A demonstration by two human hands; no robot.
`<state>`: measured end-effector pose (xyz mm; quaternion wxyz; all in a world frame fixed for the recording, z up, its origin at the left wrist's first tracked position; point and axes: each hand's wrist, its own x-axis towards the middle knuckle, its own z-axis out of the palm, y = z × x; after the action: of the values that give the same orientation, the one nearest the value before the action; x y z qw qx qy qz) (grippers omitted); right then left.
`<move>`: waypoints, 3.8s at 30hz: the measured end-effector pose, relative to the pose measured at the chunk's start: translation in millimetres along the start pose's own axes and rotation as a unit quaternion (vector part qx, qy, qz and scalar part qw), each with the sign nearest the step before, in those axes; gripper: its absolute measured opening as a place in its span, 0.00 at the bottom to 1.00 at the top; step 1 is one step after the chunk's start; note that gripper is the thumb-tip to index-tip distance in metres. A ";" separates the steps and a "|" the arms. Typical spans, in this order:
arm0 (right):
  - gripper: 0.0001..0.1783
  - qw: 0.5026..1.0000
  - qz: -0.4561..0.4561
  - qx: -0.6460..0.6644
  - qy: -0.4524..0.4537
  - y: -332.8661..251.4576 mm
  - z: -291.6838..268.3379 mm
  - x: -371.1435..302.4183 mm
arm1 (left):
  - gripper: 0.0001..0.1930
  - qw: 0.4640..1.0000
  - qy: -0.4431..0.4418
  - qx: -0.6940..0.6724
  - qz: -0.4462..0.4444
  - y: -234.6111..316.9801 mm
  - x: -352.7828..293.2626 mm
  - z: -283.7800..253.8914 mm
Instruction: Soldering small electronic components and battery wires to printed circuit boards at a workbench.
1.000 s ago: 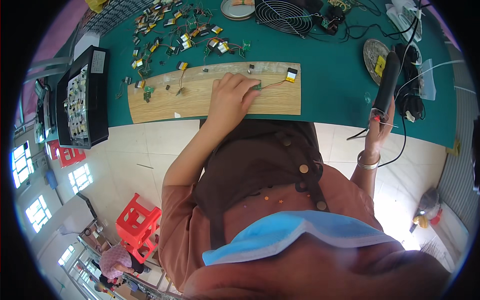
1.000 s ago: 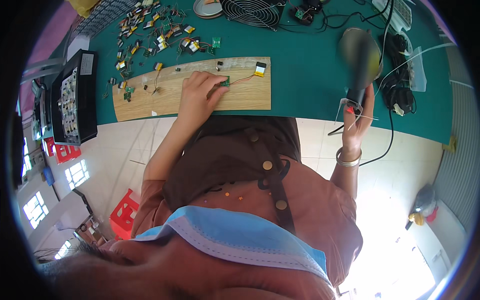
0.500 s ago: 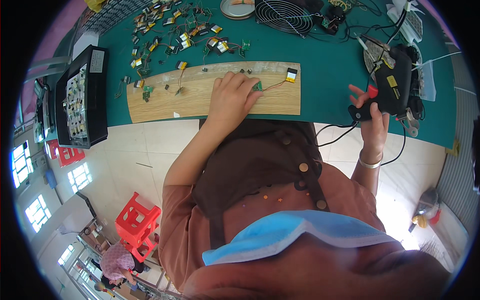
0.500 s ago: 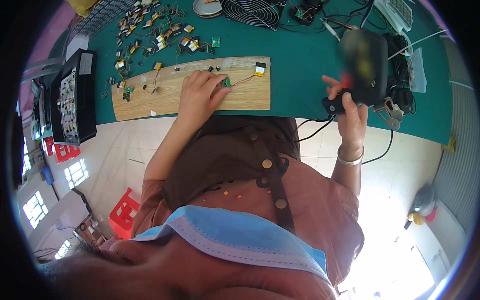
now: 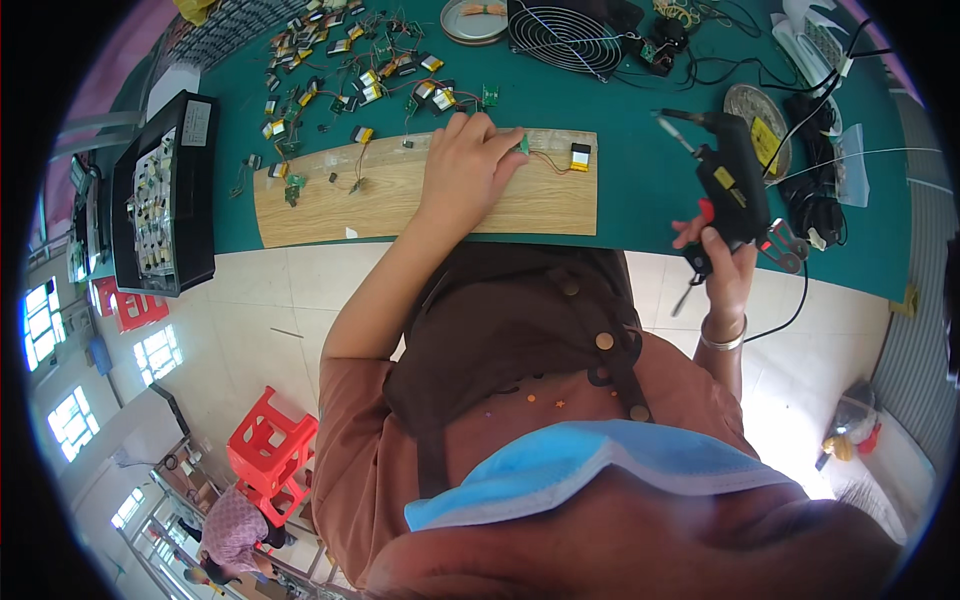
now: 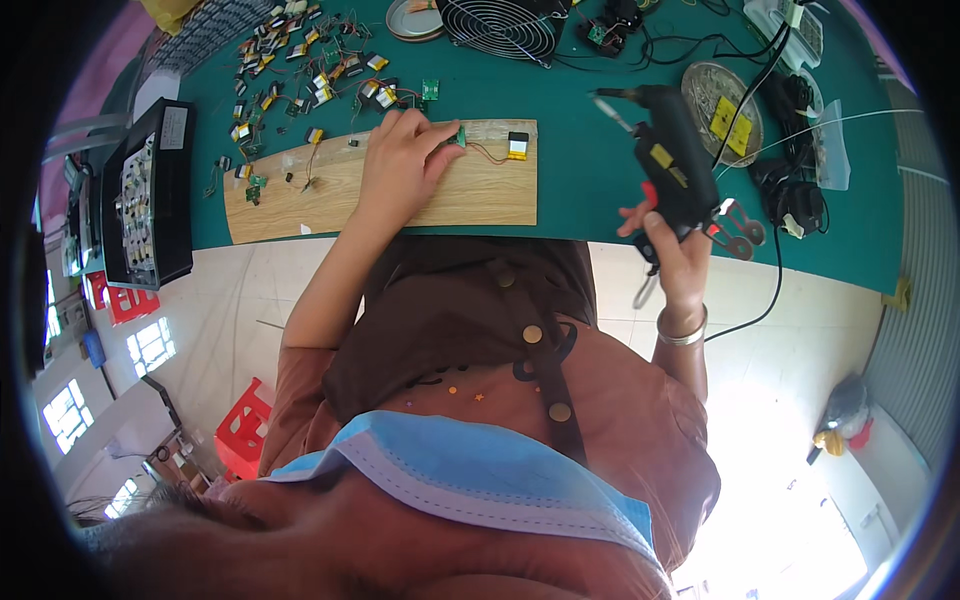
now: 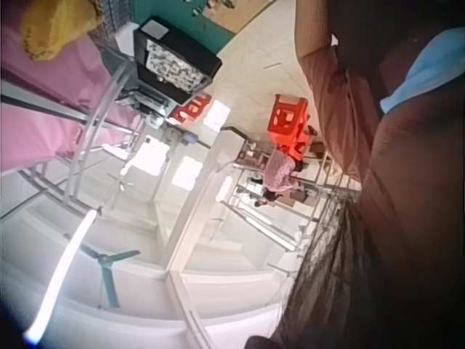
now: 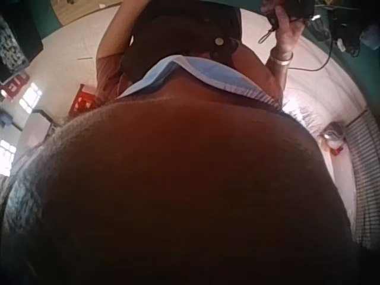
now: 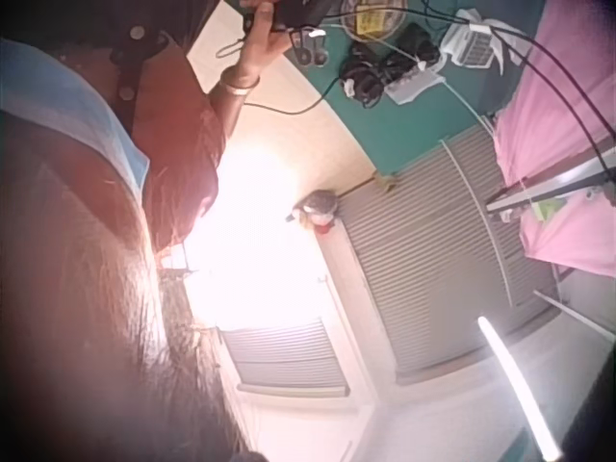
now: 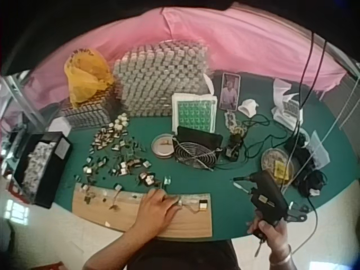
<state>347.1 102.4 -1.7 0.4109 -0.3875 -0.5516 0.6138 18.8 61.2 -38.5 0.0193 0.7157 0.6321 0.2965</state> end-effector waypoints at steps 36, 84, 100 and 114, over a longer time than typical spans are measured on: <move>0.27 0.979 0.078 0.188 -0.023 15.5 19.0 14.0 | 0.18 0.951 -0.020 0.212 -0.223 -366.6 220.3 -60.7; 0.27 0.982 0.112 0.144 -0.044 12.5 17.2 6.9 | 0.13 0.993 -0.017 0.116 0.003 15.7 -19.3 -51.2; 0.15 0.983 0.179 0.012 -0.045 41.4 53.0 -39.7 | 0.11 0.993 0.098 -0.040 -0.051 22.2 -38.9 -10.6; 0.10 0.977 0.197 -0.080 -0.025 41.1 66.2 -26.1 | 0.06 0.990 0.098 -0.072 -0.070 16.2 -25.6 -6.9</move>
<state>291.9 52.1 -36.0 0.2355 -0.5048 -0.5215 0.6464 29.5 32.1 -36.6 0.0292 0.6344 0.6563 0.4074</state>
